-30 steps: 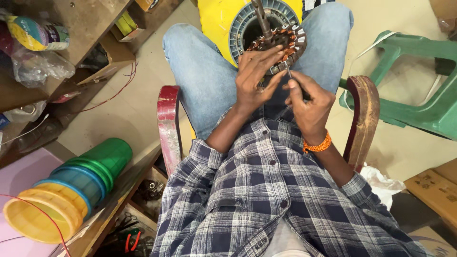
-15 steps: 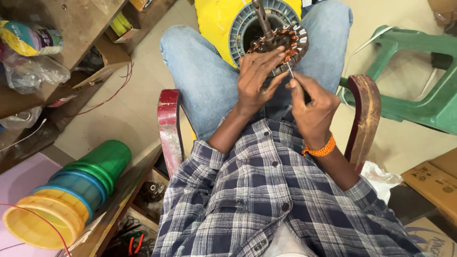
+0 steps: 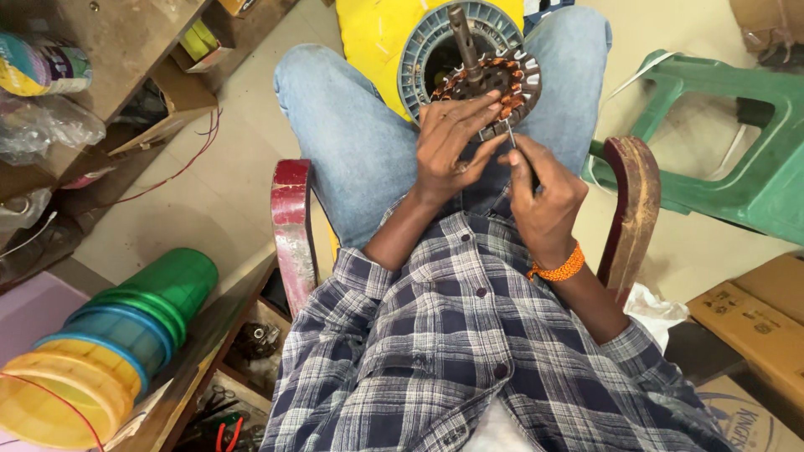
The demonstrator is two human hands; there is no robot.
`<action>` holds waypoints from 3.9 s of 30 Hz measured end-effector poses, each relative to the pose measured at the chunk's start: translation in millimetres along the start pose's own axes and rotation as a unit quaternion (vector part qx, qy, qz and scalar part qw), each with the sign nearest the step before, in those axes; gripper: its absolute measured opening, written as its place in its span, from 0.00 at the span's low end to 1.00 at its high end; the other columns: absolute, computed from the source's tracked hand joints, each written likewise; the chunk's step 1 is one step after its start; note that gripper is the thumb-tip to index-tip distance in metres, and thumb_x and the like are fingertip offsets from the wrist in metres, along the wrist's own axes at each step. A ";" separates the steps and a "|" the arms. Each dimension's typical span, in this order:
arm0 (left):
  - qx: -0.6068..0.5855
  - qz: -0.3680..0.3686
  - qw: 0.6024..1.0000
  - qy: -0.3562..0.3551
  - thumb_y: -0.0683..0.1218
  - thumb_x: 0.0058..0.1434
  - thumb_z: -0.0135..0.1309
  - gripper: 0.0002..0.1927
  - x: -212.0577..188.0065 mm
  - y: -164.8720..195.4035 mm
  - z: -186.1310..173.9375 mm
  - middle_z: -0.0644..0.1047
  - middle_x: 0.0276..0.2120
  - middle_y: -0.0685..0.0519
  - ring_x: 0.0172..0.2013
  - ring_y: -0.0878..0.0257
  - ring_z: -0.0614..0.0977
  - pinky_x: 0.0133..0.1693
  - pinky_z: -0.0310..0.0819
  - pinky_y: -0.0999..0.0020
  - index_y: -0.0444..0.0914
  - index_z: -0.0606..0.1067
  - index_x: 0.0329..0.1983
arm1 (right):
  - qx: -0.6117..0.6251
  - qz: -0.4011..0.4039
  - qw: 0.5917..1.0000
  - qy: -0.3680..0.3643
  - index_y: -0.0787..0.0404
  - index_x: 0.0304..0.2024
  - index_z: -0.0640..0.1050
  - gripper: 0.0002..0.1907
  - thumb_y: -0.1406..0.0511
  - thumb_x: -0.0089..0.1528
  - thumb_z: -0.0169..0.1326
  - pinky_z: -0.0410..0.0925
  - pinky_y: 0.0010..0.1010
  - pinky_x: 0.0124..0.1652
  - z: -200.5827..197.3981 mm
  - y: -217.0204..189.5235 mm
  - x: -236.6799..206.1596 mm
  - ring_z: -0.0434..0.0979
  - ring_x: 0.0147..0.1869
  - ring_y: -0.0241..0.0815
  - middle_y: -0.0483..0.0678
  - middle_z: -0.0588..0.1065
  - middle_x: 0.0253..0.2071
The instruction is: The person uses a green-handled screwdriver to adjust small white plastic pieces on a circular electrical component with copper windings. They repeatedly insert the tool into slots, rotate the component, and reposition the pieces while seated in a workshop.
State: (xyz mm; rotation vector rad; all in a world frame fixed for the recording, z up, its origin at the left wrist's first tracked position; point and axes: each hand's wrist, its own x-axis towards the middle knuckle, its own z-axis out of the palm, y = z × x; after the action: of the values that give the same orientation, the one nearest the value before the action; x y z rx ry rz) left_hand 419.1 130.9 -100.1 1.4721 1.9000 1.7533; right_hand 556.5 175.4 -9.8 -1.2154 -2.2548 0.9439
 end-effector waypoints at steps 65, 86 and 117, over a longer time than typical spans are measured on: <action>0.135 -0.013 0.991 0.014 0.48 0.72 0.51 0.14 16.6 12.4 33.0 0.79 0.51 0.53 0.48 0.58 0.80 0.51 0.65 0.58 0.38 0.74 0.57 | 0.195 -0.100 0.970 -0.110 0.67 0.56 0.79 0.14 0.67 0.70 0.62 0.72 0.38 0.66 -16.1 76.7 88.7 0.79 0.69 0.53 0.58 0.78 0.61; -0.058 -0.150 0.983 -0.088 0.43 0.69 0.58 0.20 67.9 -15.6 -21.5 0.80 0.52 0.44 0.55 0.50 0.82 0.59 0.75 0.60 0.38 0.74 0.63 | 0.392 0.324 0.829 -0.233 0.50 0.75 0.59 0.30 0.66 0.70 0.45 0.61 0.21 0.25 8.5 110.8 -15.8 0.61 0.26 0.31 0.47 0.71 0.43; -0.081 -0.218 0.973 0.000 0.43 0.64 0.62 0.20 64.5 0.7 -15.7 0.81 0.51 0.48 0.53 0.55 0.84 0.58 0.76 0.64 0.40 0.77 0.59 | 0.477 0.031 0.877 0.057 0.71 0.59 0.71 0.24 0.61 0.71 0.64 0.81 0.42 0.48 -30.4 64.3 90.7 0.84 0.47 0.51 0.55 0.76 0.46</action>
State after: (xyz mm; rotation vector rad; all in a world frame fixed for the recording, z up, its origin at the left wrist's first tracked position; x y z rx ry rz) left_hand 376.4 167.1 -64.3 0.9091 1.8489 1.6482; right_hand 563.3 288.3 -32.3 -0.8239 -1.3083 1.6621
